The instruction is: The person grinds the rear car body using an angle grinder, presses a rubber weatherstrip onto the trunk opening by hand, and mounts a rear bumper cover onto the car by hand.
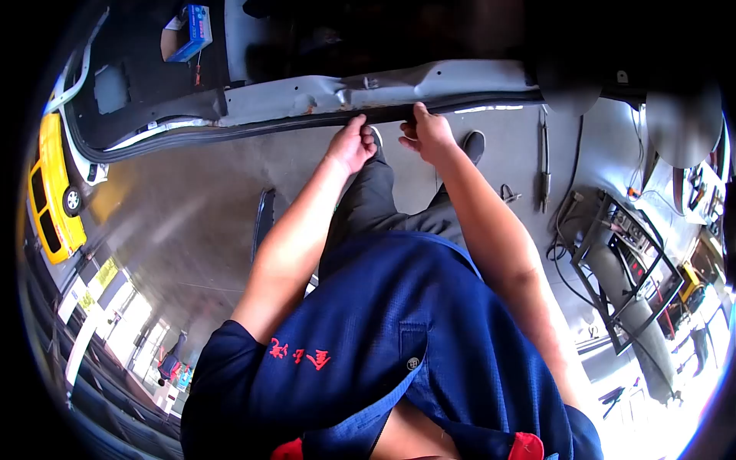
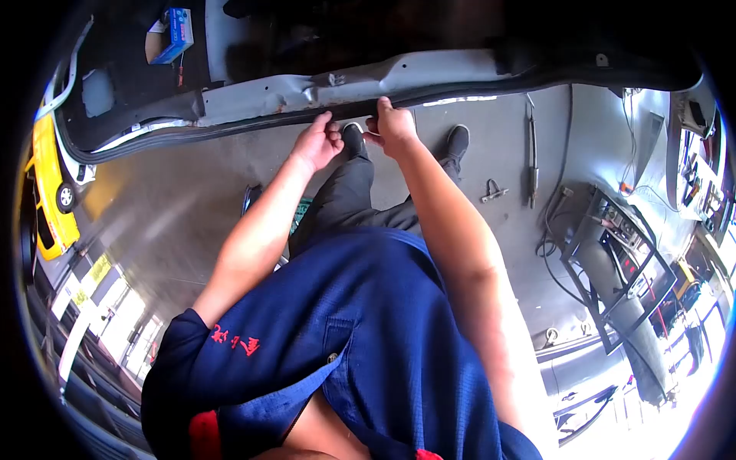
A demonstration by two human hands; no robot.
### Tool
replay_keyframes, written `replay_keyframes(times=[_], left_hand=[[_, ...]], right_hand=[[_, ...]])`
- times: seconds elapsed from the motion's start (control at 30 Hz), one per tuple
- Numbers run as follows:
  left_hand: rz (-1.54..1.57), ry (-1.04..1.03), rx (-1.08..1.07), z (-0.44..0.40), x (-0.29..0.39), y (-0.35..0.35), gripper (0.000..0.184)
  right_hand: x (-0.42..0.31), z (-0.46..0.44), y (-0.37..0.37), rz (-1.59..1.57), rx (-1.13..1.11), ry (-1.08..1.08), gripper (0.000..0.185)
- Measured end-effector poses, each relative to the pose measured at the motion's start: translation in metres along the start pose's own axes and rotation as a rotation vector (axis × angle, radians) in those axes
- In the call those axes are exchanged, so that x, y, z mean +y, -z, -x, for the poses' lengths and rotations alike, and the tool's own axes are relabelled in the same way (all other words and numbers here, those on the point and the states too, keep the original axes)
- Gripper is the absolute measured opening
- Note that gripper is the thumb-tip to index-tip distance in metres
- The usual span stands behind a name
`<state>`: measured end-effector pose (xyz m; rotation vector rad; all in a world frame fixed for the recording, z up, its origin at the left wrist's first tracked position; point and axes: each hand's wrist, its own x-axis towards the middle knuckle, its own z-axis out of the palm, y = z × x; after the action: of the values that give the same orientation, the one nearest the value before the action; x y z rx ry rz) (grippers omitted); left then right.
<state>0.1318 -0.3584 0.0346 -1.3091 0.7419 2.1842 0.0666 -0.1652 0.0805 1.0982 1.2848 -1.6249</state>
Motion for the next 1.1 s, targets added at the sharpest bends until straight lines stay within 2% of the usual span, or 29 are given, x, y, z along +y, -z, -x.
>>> replay_keyframes(times=[0.1, 0.17, 0.23, 0.3, 0.37, 0.47, 0.57, 0.6, 0.67, 0.73, 0.77, 0.8, 0.83, 0.87, 0.9, 0.97, 1.0, 1.03, 1.1], left_hand=[[-0.014, -0.064, 0.023, 0.009, -0.007, -0.007, 0.024], [-0.045, -0.048, -0.008, 0.008, -0.008, -0.005, 0.022], [-0.099, -0.073, 0.136, 0.017, -0.003, -0.02, 0.021], [-0.139, -0.1, 0.139, 0.022, 0.001, -0.026, 0.022], [-0.169, -0.005, 0.23, 0.019, 0.007, -0.033, 0.023], [-0.166, 0.045, 0.208, 0.016, 0.015, -0.037, 0.027], [-0.139, 0.131, 0.166, 0.005, 0.028, -0.045, 0.029], [-0.054, 0.222, 0.207, -0.002, 0.035, -0.049, 0.029], [-0.087, 0.271, 0.163, -0.002, 0.038, -0.044, 0.029], [-0.09, 0.368, 0.122, -0.01, 0.052, -0.04, 0.028], [-0.163, 0.308, 0.173, 0.0, 0.052, -0.048, 0.03], [-0.177, 0.268, 0.117, -0.004, 0.045, -0.04, 0.03], [-0.19, 0.221, 0.067, -0.007, 0.039, -0.03, 0.031], [-0.226, 0.188, 0.091, -0.004, 0.037, -0.028, 0.032], [-0.358, 0.09, 0.103, 0.004, 0.036, -0.029, 0.033], [-0.292, 0.12, 0.108, 0.012, 0.043, -0.02, 0.035], [-0.132, 0.133, 0.095, 0.008, 0.047, -0.007, 0.036], [0.011, 0.091, 0.073, 0.011, 0.05, 0.006, 0.035], [0.048, -0.122, 0.281, 0.021, 0.064, 0.029, 0.034]], right_hand=[[0.008, 0.006, -0.002, -0.083, 0.037, 0.034, 0.038], [0.01, 0.0, 0.007, -0.123, -0.019, 0.04, 0.038], [0.009, -0.004, 0.002, -0.058, 0.009, 0.075, 0.04], [0.006, -0.001, -0.006, -0.065, 0.051, 0.067, 0.04], [-0.004, -0.002, -0.015, -0.067, 0.089, 0.068, 0.04], [-0.005, 0.003, -0.023, -0.027, 0.182, 0.053, 0.04], [-0.023, -0.004, -0.034, 0.119, 0.229, -0.092, 0.027], [-0.016, -0.033, -0.02, 0.886, 0.112, 0.164, 0.024], [0.017, -0.071, 0.009, 1.649, -0.042, 0.431, 0.021], [0.009, -0.077, 0.007, 1.631, -0.052, 0.442, 0.022], [0.002, -0.074, 0.003, 1.629, -0.059, 0.453, 0.022], [-0.012, -0.042, -0.004, 1.838, -0.035, 0.489, 0.026], [-0.014, -0.03, -0.011, 1.383, -0.077, 0.239, 0.031], [-0.016, -0.019, -0.019, 0.612, -0.022, 0.026, 0.038], [-0.019, -0.008, -0.026, 0.132, 0.128, -0.093, 0.045], [-0.016, -0.004, -0.031, 0.204, 0.081, -0.085, 0.052], [-0.012, -0.004, -0.036, 0.209, 0.008, -0.099, 0.055], [-0.004, -0.003, -0.045, 0.208, -0.112, -0.128, 0.052], [0.011, 0.002, -0.081, 0.185, -0.266, -0.172, 0.049]])
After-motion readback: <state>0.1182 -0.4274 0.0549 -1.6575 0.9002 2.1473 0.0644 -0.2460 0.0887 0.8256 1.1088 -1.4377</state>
